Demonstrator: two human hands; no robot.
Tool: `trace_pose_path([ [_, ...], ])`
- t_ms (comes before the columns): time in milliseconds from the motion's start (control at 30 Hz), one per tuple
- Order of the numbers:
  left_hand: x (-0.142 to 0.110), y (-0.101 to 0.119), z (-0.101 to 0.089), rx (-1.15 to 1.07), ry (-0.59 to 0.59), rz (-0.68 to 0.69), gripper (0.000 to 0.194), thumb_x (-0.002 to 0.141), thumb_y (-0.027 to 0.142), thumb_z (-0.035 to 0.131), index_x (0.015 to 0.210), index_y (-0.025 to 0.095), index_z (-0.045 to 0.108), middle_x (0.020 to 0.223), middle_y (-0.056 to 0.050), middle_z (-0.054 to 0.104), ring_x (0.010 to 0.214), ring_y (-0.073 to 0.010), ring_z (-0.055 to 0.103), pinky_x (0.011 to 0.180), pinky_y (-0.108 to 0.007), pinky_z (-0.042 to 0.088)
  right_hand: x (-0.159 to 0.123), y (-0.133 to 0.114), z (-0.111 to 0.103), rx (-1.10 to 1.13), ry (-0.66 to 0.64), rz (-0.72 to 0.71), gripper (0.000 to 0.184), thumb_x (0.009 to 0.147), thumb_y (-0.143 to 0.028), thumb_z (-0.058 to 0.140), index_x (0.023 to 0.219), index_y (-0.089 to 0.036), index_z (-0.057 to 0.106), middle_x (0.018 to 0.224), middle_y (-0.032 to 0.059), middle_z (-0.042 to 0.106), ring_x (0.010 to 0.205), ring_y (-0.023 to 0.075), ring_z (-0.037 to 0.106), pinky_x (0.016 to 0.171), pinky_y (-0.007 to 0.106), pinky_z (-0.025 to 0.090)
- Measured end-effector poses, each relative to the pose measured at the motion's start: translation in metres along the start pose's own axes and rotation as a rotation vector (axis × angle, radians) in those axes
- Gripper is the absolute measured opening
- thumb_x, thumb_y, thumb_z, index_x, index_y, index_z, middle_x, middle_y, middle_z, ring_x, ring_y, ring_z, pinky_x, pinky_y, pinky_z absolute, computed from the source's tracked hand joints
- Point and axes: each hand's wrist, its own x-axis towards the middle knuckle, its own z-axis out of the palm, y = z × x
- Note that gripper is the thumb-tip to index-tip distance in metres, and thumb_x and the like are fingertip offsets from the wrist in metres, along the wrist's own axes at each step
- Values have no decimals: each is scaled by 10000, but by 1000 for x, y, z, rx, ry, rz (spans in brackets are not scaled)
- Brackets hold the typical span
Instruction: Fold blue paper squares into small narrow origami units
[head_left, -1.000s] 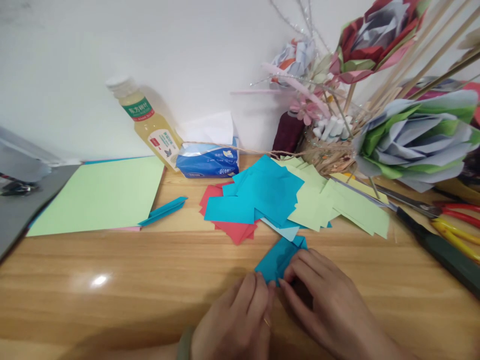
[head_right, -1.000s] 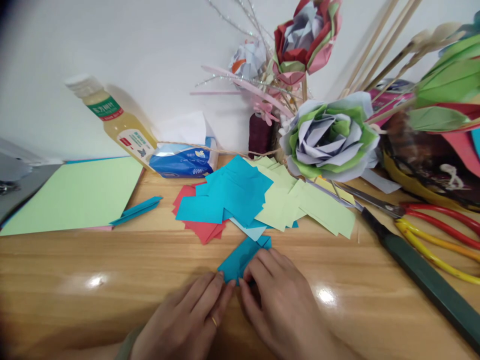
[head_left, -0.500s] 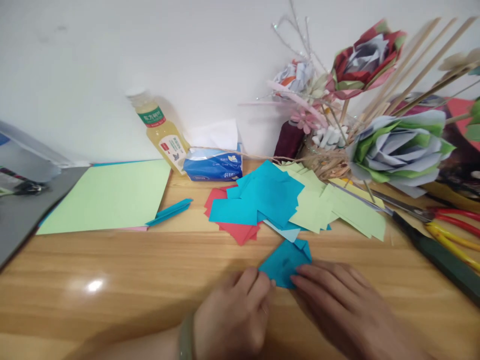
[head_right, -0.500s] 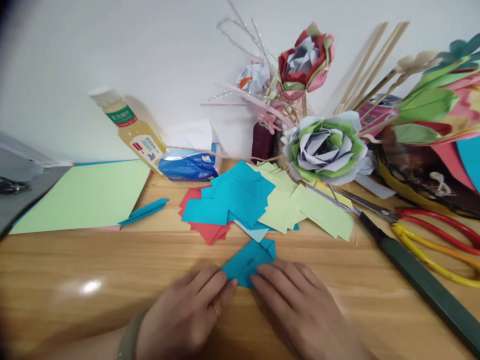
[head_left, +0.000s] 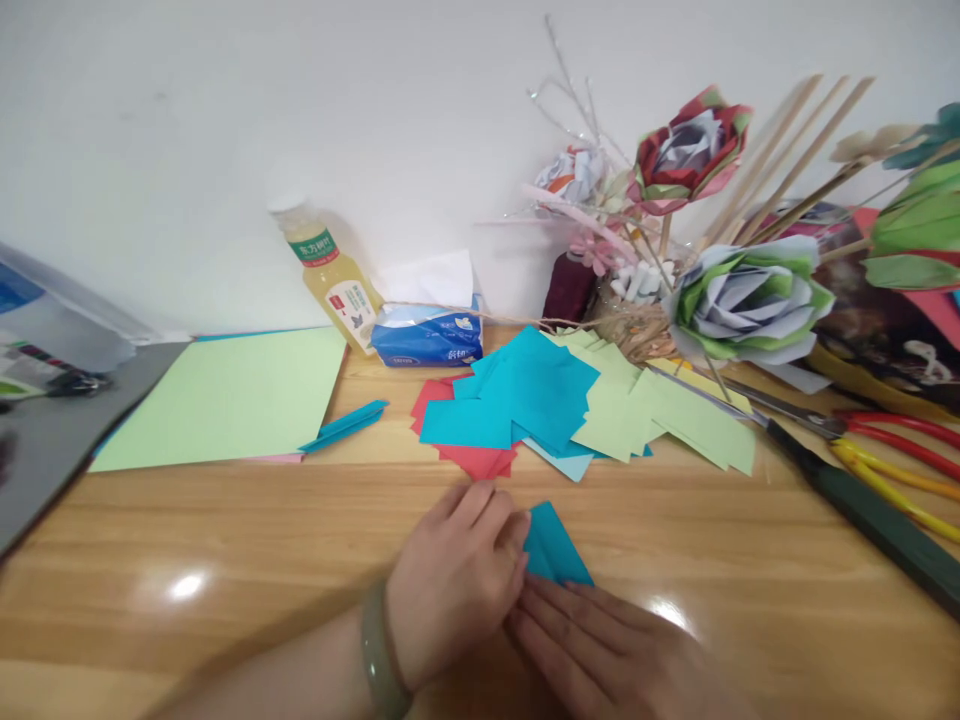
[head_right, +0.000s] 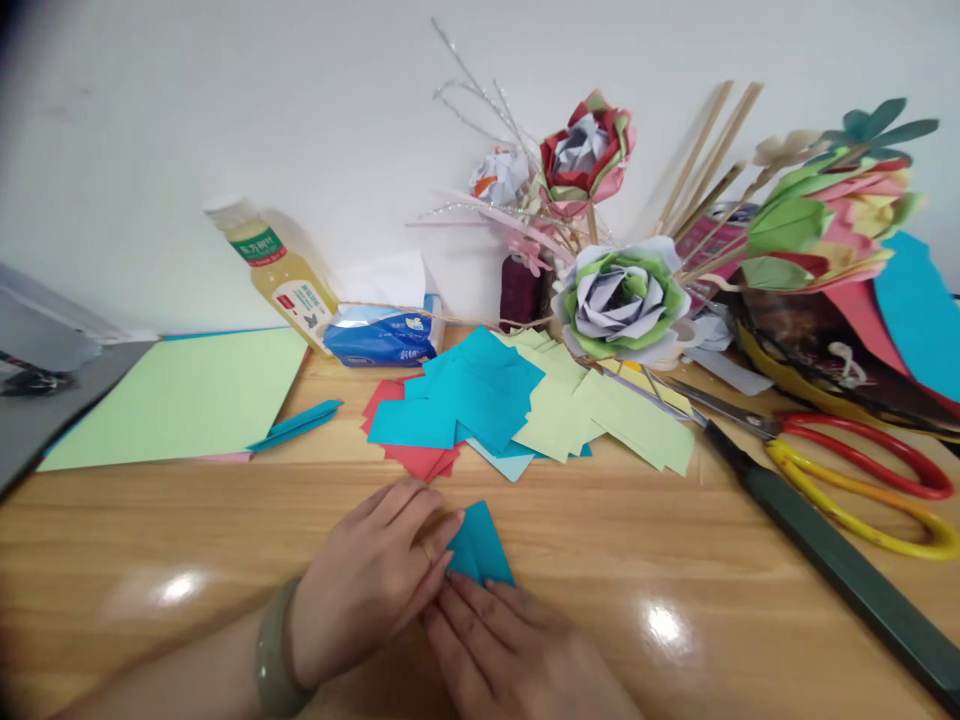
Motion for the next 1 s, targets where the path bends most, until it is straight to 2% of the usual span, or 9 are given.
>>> trace_pose_path([
  [67,0,-3,3,29,49,22,162,899,226,479,931,142,613,856,-72,581,832,-221,539,723,-347,466,3,11,-6,100,14,110,253,919,-224,402,1044,-192,620,959,53,709,849,164,667,741,267,545],
  [133,-1,-6,6,43,83,30,156,903,242,495,936,151,618,847,-69,580,805,-222,538,680,-338,465,6,25,-12,103,30,315,227,917,-214,399,901,-211,626,813,37,693,694,149,654,597,250,524],
  [200,-2,-6,9,45,99,24,154,898,252,510,950,157,620,839,-65,580,805,-228,535,662,-335,463,9,37,-13,66,18,461,219,907,-233,407,826,-210,608,764,39,656,662,162,634,540,261,494],
  [333,-2,-5,9,36,136,45,156,904,222,495,916,132,622,778,-42,573,792,-216,527,702,-342,459,17,48,-3,92,-16,580,131,867,-258,481,825,-216,598,773,30,633,665,170,622,534,266,471],
  [433,-1,-5,8,24,140,55,151,907,213,493,903,129,619,746,-24,567,768,-198,525,704,-332,447,23,47,3,132,8,607,93,841,-248,519,822,-221,606,759,18,633,641,160,612,518,250,452],
  [567,-2,-5,9,29,138,39,160,909,243,507,904,130,620,764,-23,581,786,-187,526,734,-325,427,27,46,4,133,44,561,138,860,-222,480,796,-217,602,747,22,628,645,159,605,513,248,445],
  [700,-1,-5,10,2,169,44,198,919,249,493,831,132,627,784,-17,597,780,-179,521,740,-320,403,24,46,4,20,85,335,232,908,-161,378,868,-187,604,787,57,629,702,168,598,589,277,472],
  [833,0,-6,9,-5,170,40,266,944,243,441,791,136,630,791,-16,595,802,-182,521,724,-320,381,19,48,4,-120,99,117,247,910,-106,356,891,-150,599,772,71,628,723,180,592,596,285,477],
  [1000,1,-6,7,20,156,47,296,956,238,411,804,125,639,793,-20,594,827,-194,513,724,-335,365,21,48,-1,-181,46,15,335,927,-85,278,891,-130,608,765,74,628,701,185,586,581,298,483],
])
